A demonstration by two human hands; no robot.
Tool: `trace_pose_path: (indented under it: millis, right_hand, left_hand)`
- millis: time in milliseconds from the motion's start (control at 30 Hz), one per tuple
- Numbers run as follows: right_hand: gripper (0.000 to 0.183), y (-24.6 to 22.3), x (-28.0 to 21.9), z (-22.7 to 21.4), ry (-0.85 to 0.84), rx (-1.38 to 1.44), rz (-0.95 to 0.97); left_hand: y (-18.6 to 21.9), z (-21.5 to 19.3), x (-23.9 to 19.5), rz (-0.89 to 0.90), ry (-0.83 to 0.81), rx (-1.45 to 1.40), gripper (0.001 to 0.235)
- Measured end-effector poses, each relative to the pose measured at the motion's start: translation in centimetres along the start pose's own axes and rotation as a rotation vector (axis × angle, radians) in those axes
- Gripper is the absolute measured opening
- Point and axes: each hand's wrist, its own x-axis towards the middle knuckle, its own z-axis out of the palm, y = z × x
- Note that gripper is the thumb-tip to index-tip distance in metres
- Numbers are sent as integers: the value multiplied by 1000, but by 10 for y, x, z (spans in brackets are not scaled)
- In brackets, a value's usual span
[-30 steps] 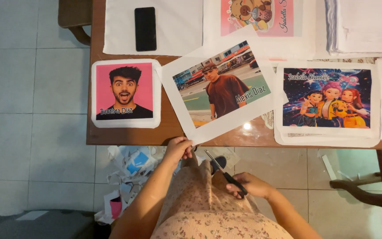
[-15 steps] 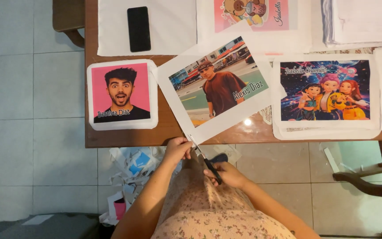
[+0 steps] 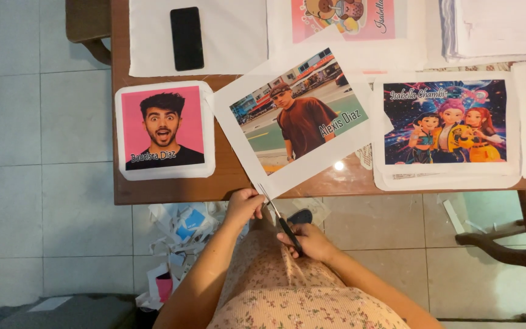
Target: Cutting out printed images from paper sheets using scissors on a work table.
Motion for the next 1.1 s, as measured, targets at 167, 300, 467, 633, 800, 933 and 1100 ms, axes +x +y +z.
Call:
trace_pose_path:
  millis: [167,300,467,633,800,933,1100]
  right_hand:
    - [38,-6,-8,5,36,21,14]
    - [40,-4,-9,7,62,9,13]
    - [39,-5,-12,8,83,9,19]
    - [37,-14,-11,4,70,-4,17]
    - [38,-32,-14,4,26,-71,22]
    - [38,-29,-13,3,62,-70,34]
    - [40,-40,-10,3,34,-26,59]
  left_hand:
    - [-1,0,0,-1,-3,-20,22]
    - [-2,-1,1,5,-15,-39,23]
    - [-13,-2,9,12,-25,-48,20]
    - [-18,-5,15,13,-49,-39,20]
    - [-23,-10,19,23,-126,-40,16]
    - [-20,-10,17,25,-139,-63,15]
    - [-19,-14,18,52,-198,-54,12]
